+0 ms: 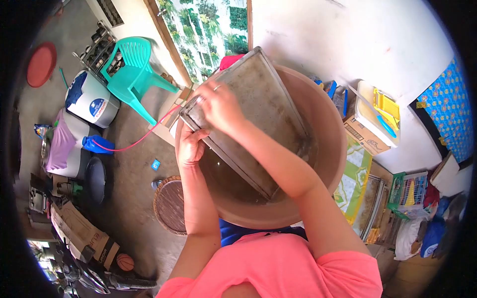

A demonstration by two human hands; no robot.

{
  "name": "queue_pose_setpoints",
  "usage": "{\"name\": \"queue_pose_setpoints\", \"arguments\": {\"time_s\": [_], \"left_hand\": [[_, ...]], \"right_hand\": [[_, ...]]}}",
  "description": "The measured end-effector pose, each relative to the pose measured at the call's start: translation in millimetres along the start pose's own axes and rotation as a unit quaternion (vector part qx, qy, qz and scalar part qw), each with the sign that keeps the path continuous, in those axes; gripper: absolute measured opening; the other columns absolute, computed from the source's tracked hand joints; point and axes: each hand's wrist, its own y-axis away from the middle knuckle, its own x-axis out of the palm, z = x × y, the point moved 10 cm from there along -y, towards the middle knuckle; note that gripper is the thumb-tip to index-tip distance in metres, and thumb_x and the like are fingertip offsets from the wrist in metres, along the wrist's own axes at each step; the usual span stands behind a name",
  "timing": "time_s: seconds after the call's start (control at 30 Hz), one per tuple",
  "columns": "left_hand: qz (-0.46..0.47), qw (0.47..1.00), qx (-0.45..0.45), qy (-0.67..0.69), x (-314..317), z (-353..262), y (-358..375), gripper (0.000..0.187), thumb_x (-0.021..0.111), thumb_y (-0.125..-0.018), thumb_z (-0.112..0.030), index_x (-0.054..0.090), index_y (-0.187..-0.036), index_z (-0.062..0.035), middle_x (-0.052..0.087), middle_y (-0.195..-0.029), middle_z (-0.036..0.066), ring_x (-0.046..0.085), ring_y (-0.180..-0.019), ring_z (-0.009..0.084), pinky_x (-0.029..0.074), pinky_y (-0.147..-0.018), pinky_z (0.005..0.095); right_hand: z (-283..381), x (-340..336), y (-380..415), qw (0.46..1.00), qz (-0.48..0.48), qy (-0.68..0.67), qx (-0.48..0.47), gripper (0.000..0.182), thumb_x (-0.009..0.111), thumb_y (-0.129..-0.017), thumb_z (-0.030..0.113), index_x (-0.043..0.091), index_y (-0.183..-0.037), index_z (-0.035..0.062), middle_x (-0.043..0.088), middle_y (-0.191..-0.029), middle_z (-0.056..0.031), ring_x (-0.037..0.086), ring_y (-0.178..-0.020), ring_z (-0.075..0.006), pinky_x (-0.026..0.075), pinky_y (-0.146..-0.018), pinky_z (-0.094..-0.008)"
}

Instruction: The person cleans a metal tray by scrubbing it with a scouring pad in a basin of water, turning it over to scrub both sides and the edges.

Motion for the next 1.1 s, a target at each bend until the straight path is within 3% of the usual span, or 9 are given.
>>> {"name": "queue_pose_setpoints", "arguments": {"time_s": [0.07, 0.17, 0.2, 0.3, 0.5, 0.6, 0.77, 0.9, 1.1], "left_hand": [[0.055, 0.997, 0.008, 0.046, 4.6, -0.2, 4.4, 0.058, 0.056, -0.073, 0.006, 0.047, -0.130, -0.0024, 0.058, -0.118, 0.009, 0.055, -0.112, 0.0231, 0.045, -0.094, 0.0322], [0.140, 0.934, 0.014, 0.327, 19.4, -9.3, 9.5, 0.049, 0.058, -0.087, -0.015, 0.043, -0.133, -0.0039, 0.056, -0.124, 0.013, 0.053, -0.117, 0.0265, 0.043, -0.098, 0.0372], [0.061, 0.964, 0.049, 0.254, 13.3, -11.4, 3.0, 0.057, 0.051, -0.095, -0.041, 0.039, -0.137, -0.0050, 0.052, -0.131, 0.014, 0.050, -0.120, 0.0280, 0.040, -0.101, 0.0428], [-0.054, 0.973, 0.001, 0.226, -3.9, 2.0, -6.2, 0.064, 0.047, -0.094, -0.050, 0.038, -0.138, -0.0045, 0.050, -0.134, 0.013, 0.049, -0.121, 0.0284, 0.038, -0.102, 0.0452], [-0.068, 0.978, 0.007, 0.199, 2.2, 2.1, -1.4, 0.050, 0.048, -0.095, -0.046, 0.052, -0.125, -0.0064, 0.061, -0.118, 0.008, 0.058, -0.107, 0.0231, 0.046, -0.093, 0.0375], [-0.039, 0.972, 0.002, 0.233, -7.3, 9.9, -1.3, 0.051, 0.046, -0.097, -0.044, 0.047, -0.133, -0.0077, 0.057, -0.126, 0.008, 0.053, -0.115, 0.0248, 0.041, -0.100, 0.0398], [-0.016, 0.975, 0.047, 0.215, 27.9, -17.8, -1.1, 0.055, 0.043, -0.098, -0.042, 0.035, -0.144, -0.0123, 0.045, -0.141, 0.007, 0.043, -0.127, 0.0262, 0.032, -0.108, 0.0420], [-0.008, 0.983, 0.060, 0.172, 21.6, -13.0, -1.8, 0.054, 0.044, -0.099, -0.039, 0.033, -0.145, -0.0140, 0.045, -0.141, 0.007, 0.044, -0.126, 0.0250, 0.035, -0.106, 0.0410], [0.017, 0.971, 0.051, 0.231, 17.5, -14.3, -2.6, 0.055, 0.048, -0.097, -0.036, 0.033, -0.145, -0.0126, 0.045, -0.140, 0.009, 0.046, -0.125, 0.0261, 0.036, -0.105, 0.0424]], "right_hand": [[21.3, 6.2, 7.9, 0.999, 0.029, -0.012, -0.015, 0.016, 0.063, -0.078, 0.003, 0.061, -0.092, 0.0108, 0.058, -0.089, -0.0106, 0.058, -0.086, -0.0329, 0.049, -0.074, -0.0411], [26.4, 11.6, 44.7, 0.997, 0.080, 0.004, 0.024, 0.014, 0.062, -0.080, 0.005, 0.060, -0.092, 0.0101, 0.058, -0.088, -0.0114, 0.060, -0.082, -0.0331, 0.050, -0.069, -0.0420], [24.9, 11.7, 65.4, 0.994, 0.100, 0.010, 0.041, 0.014, 0.062, -0.080, 0.005, 0.059, -0.092, 0.0097, 0.058, -0.088, -0.0118, 0.060, -0.081, -0.0333, 0.050, -0.068, -0.0423], [3.1, 5.4, 117.7, 0.989, 0.110, 0.017, 0.100, 0.012, 0.062, -0.080, 0.008, 0.058, -0.091, 0.0089, 0.058, -0.087, -0.0125, 0.060, -0.076, -0.0342, 0.049, -0.065, -0.0434], [23.9, 10.6, 45.2, 0.993, 0.028, 0.032, 0.108, 0.011, 0.062, -0.080, 0.008, 0.055, -0.089, 0.0071, 0.059, -0.085, -0.0126, 0.060, -0.077, -0.0351, 0.049, -0.065, -0.0435], [29.9, 10.3, 43.5, 0.995, -0.007, 0.010, 0.103, 0.011, 0.062, -0.080, 0.008, 0.054, -0.087, 0.0067, 0.059, -0.084, -0.0124, 0.060, -0.077, -0.0355, 0.049, -0.064, -0.0436], [20.2, 8.9, 104.3, 0.992, 0.055, 0.022, 0.115, 0.012, 0.060, -0.080, 0.005, 0.053, -0.089, 0.0067, 0.057, -0.083, -0.0120, 0.058, -0.079, -0.0341, 0.048, -0.066, -0.0438], [32.4, 4.2, 36.5, 0.995, -0.024, 0.007, 0.098, 0.013, 0.061, -0.078, 0.003, 0.054, -0.088, 0.0063, 0.057, -0.082, -0.0125, 0.057, -0.078, -0.0344, 0.047, -0.068, -0.0447], [12.2, 9.3, 85.5, 0.986, 0.047, 0.006, 0.157, 0.013, 0.063, -0.079, 0.003, 0.054, -0.088, 0.0053, 0.060, -0.084, -0.0137, 0.060, -0.081, -0.0356, 0.048, -0.069, -0.0446]]}}
